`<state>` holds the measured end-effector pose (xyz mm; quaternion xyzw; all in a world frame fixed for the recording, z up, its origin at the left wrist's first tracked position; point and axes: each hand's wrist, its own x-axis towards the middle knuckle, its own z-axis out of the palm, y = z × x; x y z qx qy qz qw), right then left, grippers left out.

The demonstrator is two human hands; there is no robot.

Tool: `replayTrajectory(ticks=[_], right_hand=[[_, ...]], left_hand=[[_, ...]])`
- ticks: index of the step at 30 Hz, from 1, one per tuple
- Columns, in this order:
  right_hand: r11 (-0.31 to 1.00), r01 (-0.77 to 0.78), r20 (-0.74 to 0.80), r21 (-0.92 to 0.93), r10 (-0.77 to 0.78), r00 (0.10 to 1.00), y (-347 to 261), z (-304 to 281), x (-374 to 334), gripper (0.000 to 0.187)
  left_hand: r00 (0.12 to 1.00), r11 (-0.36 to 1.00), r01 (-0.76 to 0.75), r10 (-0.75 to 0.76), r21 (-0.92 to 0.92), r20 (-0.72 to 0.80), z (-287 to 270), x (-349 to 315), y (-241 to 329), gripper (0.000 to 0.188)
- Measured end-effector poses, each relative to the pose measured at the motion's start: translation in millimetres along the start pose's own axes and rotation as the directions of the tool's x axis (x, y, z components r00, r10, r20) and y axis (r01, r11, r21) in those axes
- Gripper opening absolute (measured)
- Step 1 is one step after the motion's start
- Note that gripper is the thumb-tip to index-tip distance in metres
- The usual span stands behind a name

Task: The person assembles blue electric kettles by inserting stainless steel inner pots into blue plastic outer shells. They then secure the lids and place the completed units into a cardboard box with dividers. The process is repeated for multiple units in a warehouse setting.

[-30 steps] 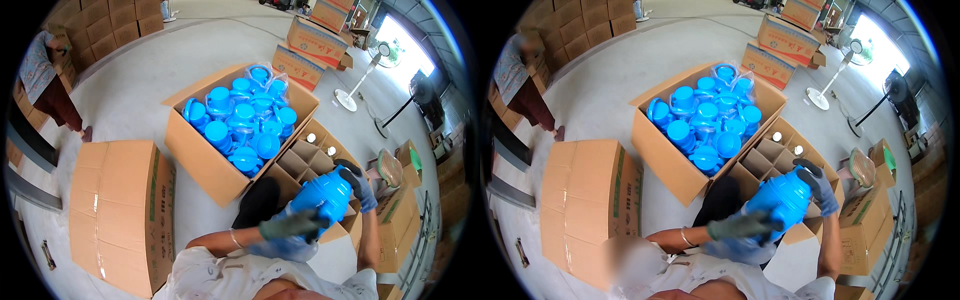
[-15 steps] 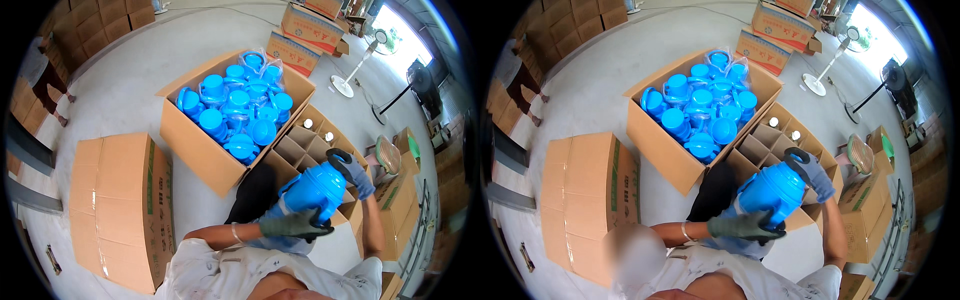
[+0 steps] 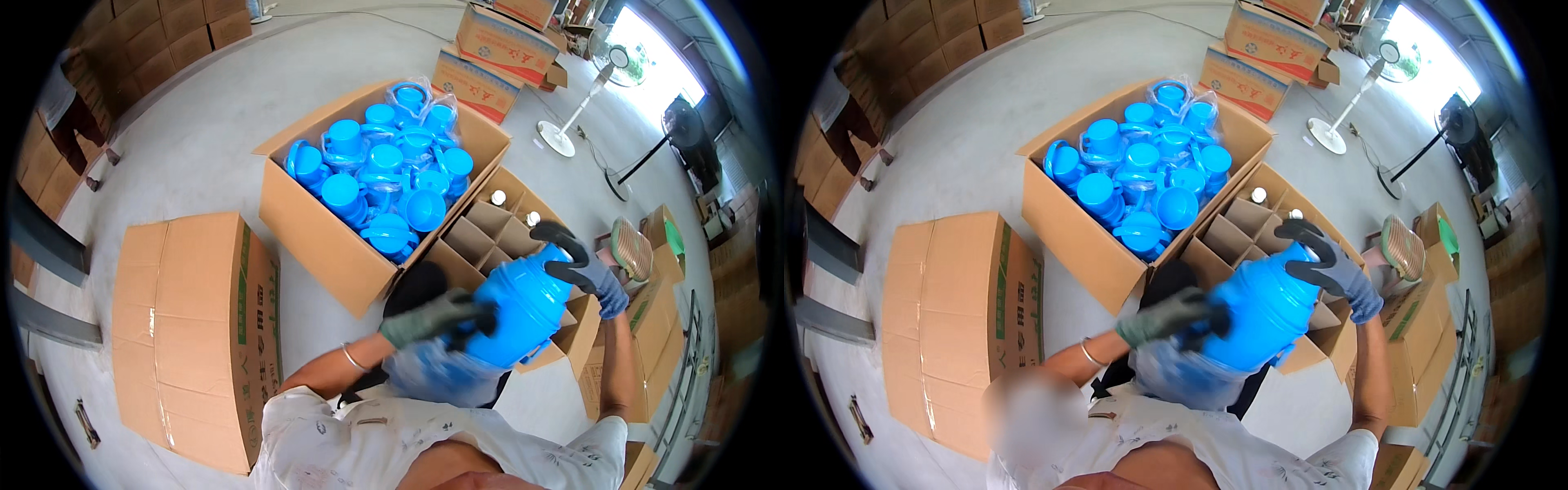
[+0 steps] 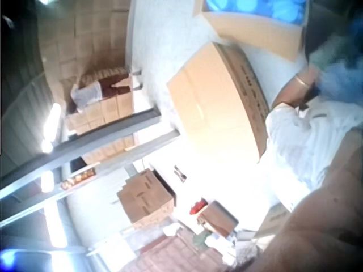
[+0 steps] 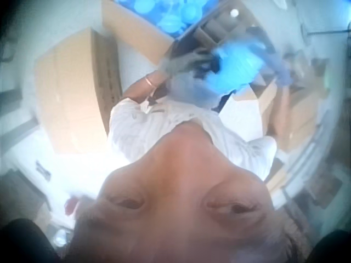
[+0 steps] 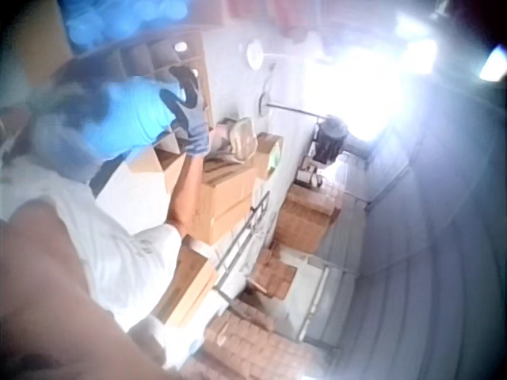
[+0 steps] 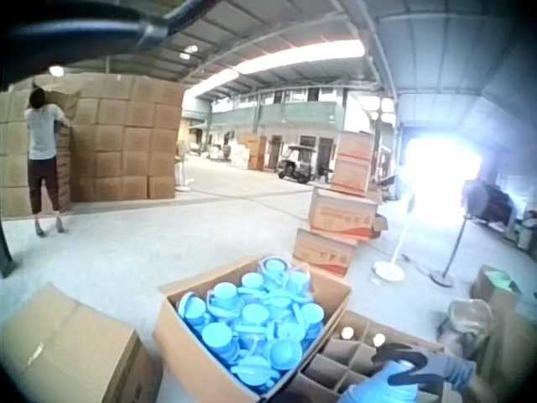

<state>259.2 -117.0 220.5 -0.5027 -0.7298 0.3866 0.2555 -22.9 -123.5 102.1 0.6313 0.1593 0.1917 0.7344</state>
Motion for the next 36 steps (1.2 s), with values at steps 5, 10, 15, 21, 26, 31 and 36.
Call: replayTrajectory(ticks=[5, 10, 15, 21, 26, 31, 36], right_hand=[[0.991, -0.125, -0.080, -0.043, 0.121, 0.989, 43, 10, 2, 0.043], [0.966, -0.248, -0.019, -0.074, 0.247, 0.969, -1, 7, 5, 0.052], [0.992, 0.013, -0.036, 0.122, -0.009, 0.999, 8, 6, -8, 0.049], [0.947, -0.247, -0.062, -0.204, 0.240, 0.969, 4, 16, 10, 0.047], [0.973, 0.196, 0.092, 0.118, -0.208, 0.974, -5, -4, 4, 0.052], [0.995, 0.019, -0.006, -0.100, -0.019, 1.000, 80, 14, 4, 0.048], [0.990, 0.106, 0.046, -0.092, -0.102, 0.994, 1, 1, 1, 0.058]], left_hand=[[0.989, 0.935, -0.125, 0.091, 0.331, 0.117, 69, 8, -4, 0.050], [0.949, 0.898, -0.307, 0.263, 0.315, 0.175, 42, 3, 5, 0.036], [0.989, 0.865, 0.151, -0.125, -0.479, 0.085, 17, -1, 8, 0.046], [0.846, 0.806, -0.474, 0.529, 0.355, -0.072, 75, 18, -20, 0.044], [0.981, 0.974, -0.194, 0.194, 0.118, 0.015, -17, -15, -21, 0.037], [0.818, 0.827, -0.392, 0.514, 0.404, -0.259, 97, 16, -32, 0.051], [0.999, 0.992, 0.044, -0.045, -0.122, -0.007, 25, -8, 10, 0.037]])
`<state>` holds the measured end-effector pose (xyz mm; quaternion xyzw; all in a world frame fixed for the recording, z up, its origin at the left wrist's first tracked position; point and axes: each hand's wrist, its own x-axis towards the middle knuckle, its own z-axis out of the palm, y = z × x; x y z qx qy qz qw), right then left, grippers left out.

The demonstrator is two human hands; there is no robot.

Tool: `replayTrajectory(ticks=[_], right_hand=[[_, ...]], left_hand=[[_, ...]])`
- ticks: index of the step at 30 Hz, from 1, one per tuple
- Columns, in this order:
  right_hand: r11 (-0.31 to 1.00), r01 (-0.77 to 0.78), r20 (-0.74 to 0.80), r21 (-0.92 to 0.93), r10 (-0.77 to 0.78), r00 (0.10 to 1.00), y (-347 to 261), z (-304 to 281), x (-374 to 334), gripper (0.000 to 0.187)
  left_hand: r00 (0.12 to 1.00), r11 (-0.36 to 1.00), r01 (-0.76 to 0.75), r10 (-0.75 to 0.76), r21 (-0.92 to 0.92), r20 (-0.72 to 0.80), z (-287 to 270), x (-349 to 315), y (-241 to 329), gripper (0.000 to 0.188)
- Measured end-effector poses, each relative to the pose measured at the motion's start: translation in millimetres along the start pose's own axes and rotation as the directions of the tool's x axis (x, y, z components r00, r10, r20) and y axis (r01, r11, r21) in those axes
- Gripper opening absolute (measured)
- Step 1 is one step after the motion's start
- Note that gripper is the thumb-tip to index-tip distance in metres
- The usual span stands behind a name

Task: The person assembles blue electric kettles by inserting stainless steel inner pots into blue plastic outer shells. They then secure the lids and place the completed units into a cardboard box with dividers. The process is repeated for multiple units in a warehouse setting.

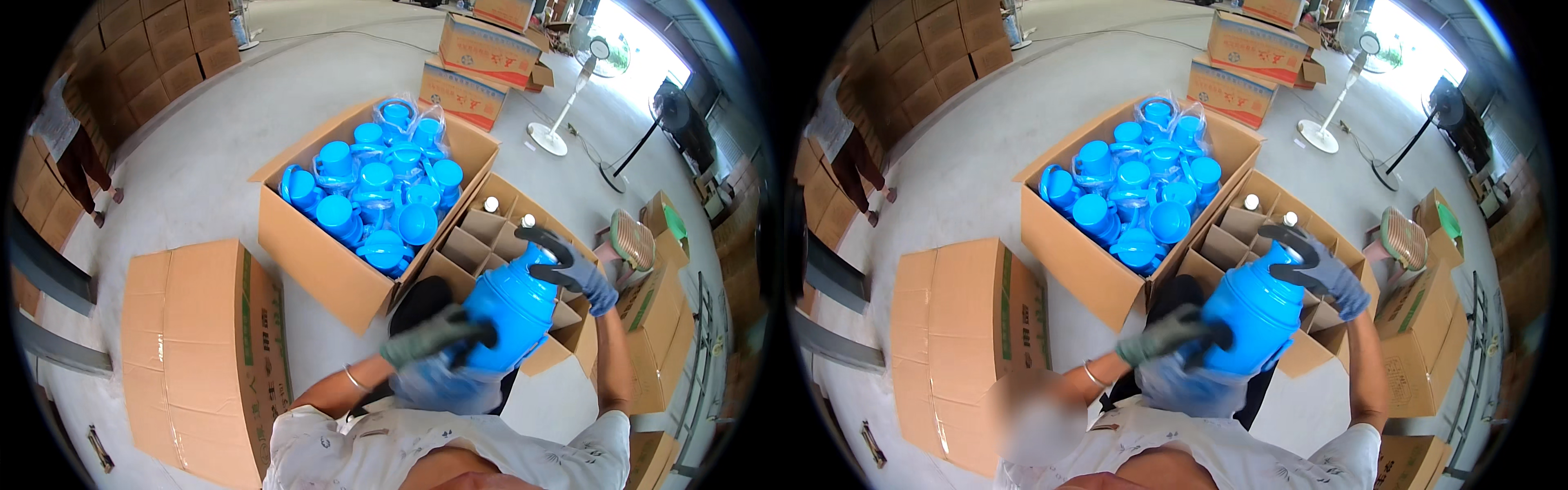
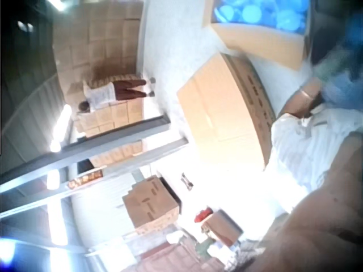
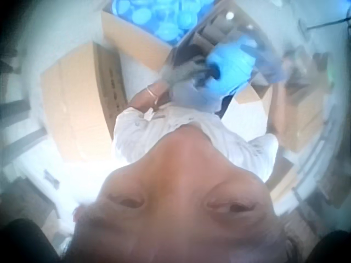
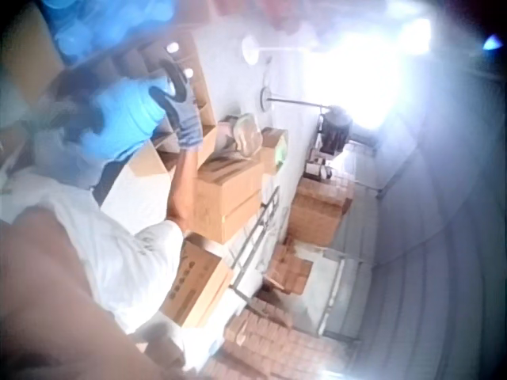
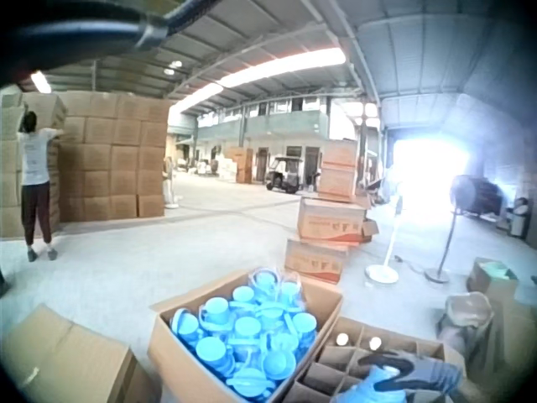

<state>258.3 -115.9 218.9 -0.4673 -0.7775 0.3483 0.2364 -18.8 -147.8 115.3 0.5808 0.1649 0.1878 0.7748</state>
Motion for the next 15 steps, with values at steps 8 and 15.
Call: replayTrajectory(ticks=[8, 15], right_hand=[[0.991, -0.084, -0.153, -0.101, 0.068, 0.986, 84, 41, 2, 0.030], [0.977, -0.188, 0.014, 0.101, 0.188, 0.982, 7, 8, -8, 0.045]], left_hand=[[0.994, 0.885, -0.101, 0.112, 0.455, 0.002, 56, 20, -82, 0.077], [0.915, 0.786, -0.380, 0.241, 0.488, 0.324, 10, -31, 3, 0.084]])
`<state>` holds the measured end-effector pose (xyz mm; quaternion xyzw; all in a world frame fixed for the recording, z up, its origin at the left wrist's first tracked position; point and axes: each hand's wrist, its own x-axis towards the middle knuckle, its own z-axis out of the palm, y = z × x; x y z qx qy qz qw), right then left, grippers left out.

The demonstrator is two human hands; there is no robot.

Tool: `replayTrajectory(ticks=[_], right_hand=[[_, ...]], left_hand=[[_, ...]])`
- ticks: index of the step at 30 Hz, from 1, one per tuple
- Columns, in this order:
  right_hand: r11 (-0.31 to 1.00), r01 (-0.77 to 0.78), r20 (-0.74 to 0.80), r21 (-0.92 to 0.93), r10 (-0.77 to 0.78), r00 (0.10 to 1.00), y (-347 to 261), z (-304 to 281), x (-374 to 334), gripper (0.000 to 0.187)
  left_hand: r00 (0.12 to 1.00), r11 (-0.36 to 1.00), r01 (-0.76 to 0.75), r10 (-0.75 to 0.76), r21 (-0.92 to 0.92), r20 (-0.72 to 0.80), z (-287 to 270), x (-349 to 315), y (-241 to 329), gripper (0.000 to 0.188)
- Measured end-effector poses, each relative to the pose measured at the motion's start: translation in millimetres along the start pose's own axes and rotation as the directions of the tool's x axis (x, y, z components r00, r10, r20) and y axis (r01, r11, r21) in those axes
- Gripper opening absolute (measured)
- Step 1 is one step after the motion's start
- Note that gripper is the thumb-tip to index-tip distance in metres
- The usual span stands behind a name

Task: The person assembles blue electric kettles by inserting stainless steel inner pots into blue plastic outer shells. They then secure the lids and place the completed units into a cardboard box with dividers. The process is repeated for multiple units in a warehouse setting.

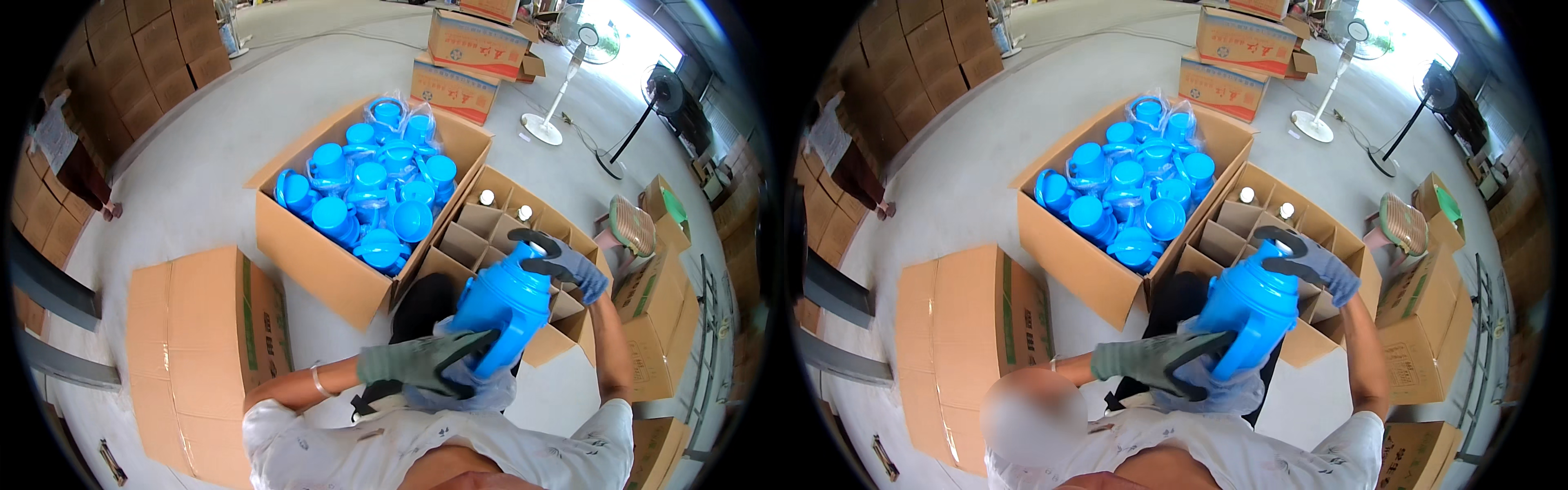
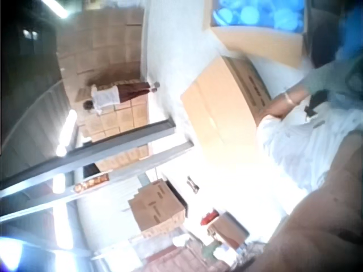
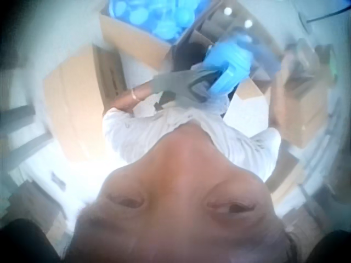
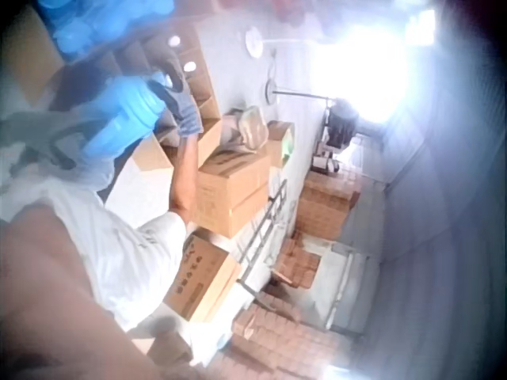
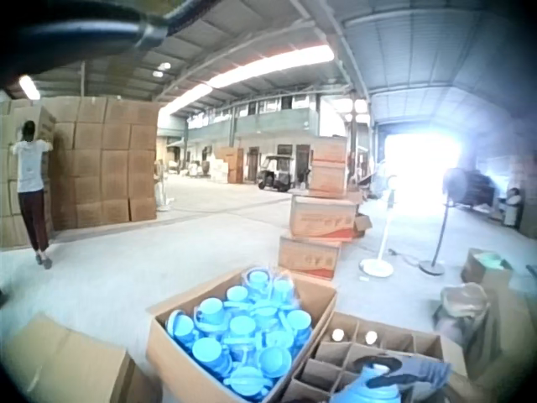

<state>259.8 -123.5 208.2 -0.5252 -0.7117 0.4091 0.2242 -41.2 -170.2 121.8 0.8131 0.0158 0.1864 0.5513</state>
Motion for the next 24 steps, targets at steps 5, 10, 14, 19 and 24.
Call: replayTrajectory(ticks=[5, 10, 14, 19, 24], right_hand=[[0.970, 0.036, 0.058, 0.241, -0.051, 0.997, 49, -3, -3, 0.053], [0.955, 0.211, -0.064, 0.208, -0.202, 0.977, -10, 24, 1, 0.041], [0.975, 0.221, -0.161, 0.007, -0.217, 0.963, -30, 31, -9, 0.032], [0.895, 0.177, -0.251, -0.409, -0.297, 0.921, 19, 43, 9, 0.024], [0.962, 0.205, -0.238, 0.179, -0.160, 0.958, -7, 36, 22, 0.033]], left_hand=[[0.989, 0.558, -0.104, 0.148, 0.823, 0.025, -13, 14, -6, 0.090], [0.846, 0.236, -0.485, 0.368, 0.842, 0.384, -9, 92, 30, 0.052], [0.744, 0.180, -0.667, 0.193, 0.723, 0.639, -6, 117, 37, 0.037], [0.641, 0.024, -0.765, 0.131, 0.644, 0.756, 5, 122, 6, 0.024], [0.754, 0.421, -0.624, 0.103, 0.659, 0.648, -13, 151, 16, 0.017]])
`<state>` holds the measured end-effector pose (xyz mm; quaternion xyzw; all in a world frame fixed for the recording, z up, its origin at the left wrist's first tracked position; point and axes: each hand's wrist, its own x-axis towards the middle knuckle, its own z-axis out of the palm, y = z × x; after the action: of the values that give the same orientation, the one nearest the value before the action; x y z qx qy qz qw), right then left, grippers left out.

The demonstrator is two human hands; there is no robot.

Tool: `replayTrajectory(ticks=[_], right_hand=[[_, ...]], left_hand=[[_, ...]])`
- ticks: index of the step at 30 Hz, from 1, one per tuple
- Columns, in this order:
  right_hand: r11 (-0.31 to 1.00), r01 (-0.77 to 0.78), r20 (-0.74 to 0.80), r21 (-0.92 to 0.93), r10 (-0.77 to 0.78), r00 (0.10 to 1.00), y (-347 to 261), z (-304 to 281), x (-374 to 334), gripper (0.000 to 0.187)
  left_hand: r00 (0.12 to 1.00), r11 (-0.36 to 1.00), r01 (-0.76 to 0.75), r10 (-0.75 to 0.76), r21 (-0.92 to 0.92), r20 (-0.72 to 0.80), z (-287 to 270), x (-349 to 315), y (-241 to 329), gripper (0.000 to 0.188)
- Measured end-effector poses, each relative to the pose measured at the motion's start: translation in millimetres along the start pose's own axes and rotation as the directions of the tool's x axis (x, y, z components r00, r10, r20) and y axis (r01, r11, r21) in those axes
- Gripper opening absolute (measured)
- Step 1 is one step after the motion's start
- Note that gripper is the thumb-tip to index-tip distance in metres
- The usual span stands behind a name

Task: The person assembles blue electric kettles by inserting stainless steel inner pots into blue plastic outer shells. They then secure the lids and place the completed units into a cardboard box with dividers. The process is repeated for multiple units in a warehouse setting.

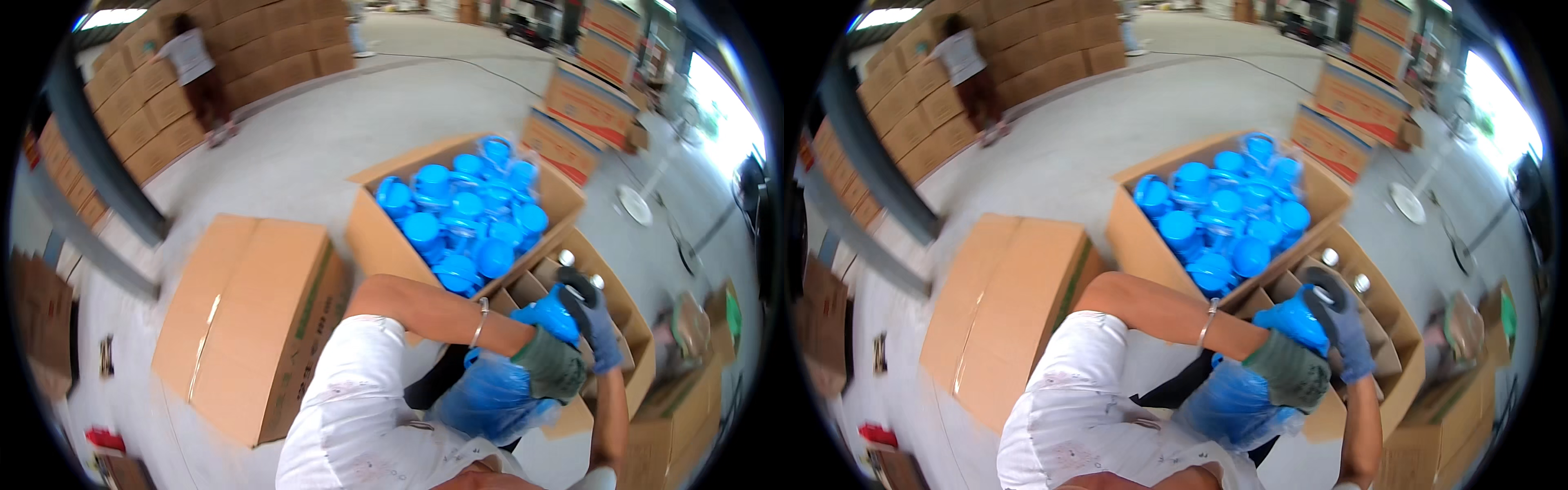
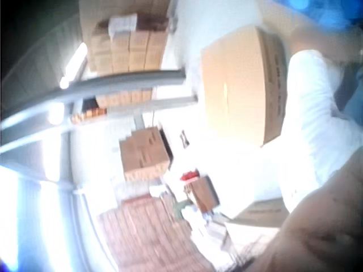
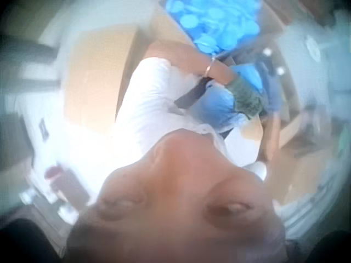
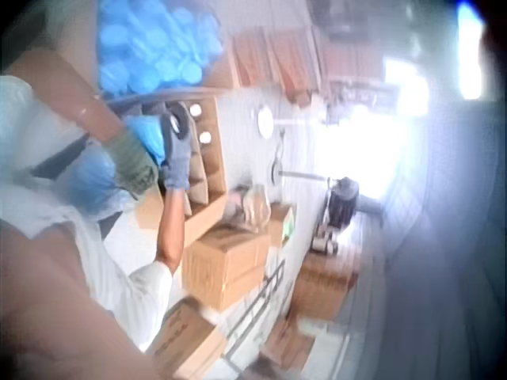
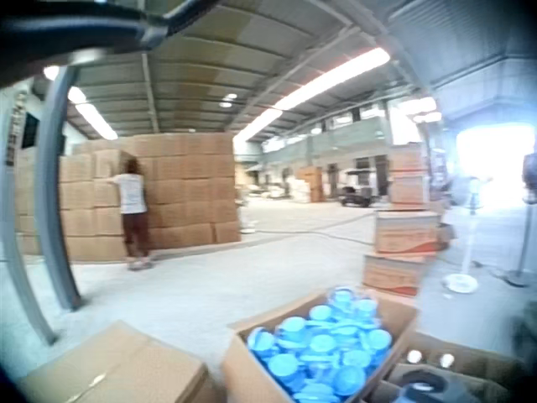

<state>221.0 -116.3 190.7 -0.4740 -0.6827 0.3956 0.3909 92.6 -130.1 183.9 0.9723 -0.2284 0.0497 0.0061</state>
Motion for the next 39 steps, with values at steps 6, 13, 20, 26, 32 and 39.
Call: replayTrajectory(ticks=[6, 13, 20, 26, 32, 39], right_hand=[[0.983, -0.104, -0.540, -0.154, 0.004, 0.842, 2, -85, -99, 0.038], [0.939, 0.056, -0.325, -0.339, -0.173, 0.930, 85, -57, -140, 0.038], [0.541, 0.549, 0.372, -0.637, -0.408, 0.834, -41, -45, -68, 0.036], [0.978, -0.107, -0.194, -0.180, 0.071, 0.978, 29, -68, -105, 0.036], [0.814, -0.040, -0.024, -0.580, 0.033, 0.999, 32, -83, -137, 0.038], [0.883, -0.070, 0.010, -0.464, 0.084, 0.996, 25, -87, -130, 0.041]], left_hand=[[0.656, 0.768, 0.562, -0.640, -0.308, -0.399, 17, -126, -52, 0.039], [0.096, -0.141, 0.112, -0.984, -0.984, 0.152, 132, -168, -12, 0.048], [0.306, -0.129, 0.060, -0.942, -0.990, 0.142, 228, -181, -24, 0.068], [-0.003, -0.140, 0.118, -0.990, -0.983, 0.141, 136, -126, 16, 0.042], [-0.045, 0.272, 0.619, -0.925, -0.737, -0.378, 130, -81, 57, 0.053], [0.037, -0.169, 0.066, -0.985, -0.983, 0.171, 132, -148, 10, 0.048]])
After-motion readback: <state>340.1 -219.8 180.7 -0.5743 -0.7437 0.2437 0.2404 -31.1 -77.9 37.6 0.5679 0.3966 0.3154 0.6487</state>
